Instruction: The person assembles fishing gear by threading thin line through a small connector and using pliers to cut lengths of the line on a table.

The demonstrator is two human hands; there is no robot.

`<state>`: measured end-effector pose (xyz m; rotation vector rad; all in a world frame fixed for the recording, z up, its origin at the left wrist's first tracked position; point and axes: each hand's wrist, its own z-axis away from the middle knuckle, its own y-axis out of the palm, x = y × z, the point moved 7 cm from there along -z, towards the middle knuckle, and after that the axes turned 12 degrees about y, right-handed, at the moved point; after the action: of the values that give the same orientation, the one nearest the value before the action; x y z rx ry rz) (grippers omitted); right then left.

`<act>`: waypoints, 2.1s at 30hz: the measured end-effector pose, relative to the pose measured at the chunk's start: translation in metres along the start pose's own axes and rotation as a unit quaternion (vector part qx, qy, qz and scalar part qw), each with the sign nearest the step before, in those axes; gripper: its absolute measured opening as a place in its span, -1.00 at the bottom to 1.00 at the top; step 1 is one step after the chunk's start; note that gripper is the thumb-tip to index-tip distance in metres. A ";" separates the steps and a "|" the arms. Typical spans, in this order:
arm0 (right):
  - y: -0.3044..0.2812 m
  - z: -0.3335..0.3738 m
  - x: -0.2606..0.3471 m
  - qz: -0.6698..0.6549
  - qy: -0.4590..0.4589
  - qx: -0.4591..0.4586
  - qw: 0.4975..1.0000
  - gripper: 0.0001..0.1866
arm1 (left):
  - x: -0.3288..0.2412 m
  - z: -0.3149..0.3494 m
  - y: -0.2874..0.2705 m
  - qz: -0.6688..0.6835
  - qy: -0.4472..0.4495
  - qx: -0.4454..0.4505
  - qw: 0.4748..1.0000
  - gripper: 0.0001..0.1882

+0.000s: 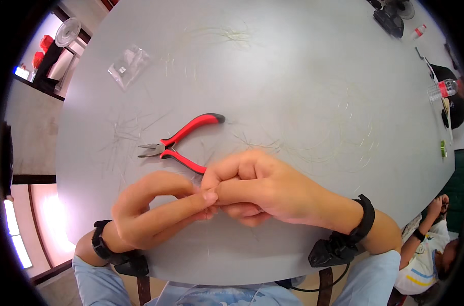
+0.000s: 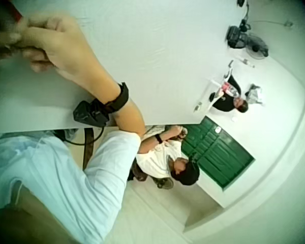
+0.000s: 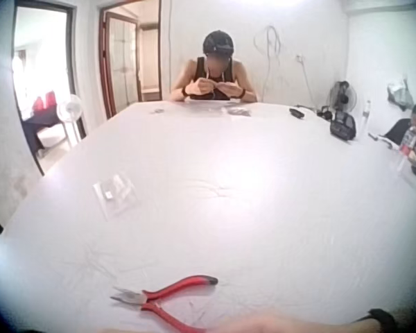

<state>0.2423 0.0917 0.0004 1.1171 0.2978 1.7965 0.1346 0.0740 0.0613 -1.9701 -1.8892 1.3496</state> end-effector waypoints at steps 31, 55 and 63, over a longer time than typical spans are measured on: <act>0.014 -0.005 -0.008 -0.066 0.019 0.105 0.992 -0.83 | -0.005 0.009 -0.001 -0.041 0.090 -0.036 0.994 -0.80; 0.035 -0.022 0.050 0.690 -0.324 -0.325 0.560 -0.86 | 0.030 0.039 -0.037 0.103 -0.218 -0.176 0.954 -0.95; 0.034 0.008 0.086 0.574 -0.402 -0.319 0.637 -0.89 | 0.034 0.050 -0.048 0.209 -0.229 -0.232 0.922 -0.93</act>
<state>0.2181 0.1428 0.0736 1.5119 -1.8381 1.7988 0.0610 0.0892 0.0428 -2.5892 -2.2432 1.7224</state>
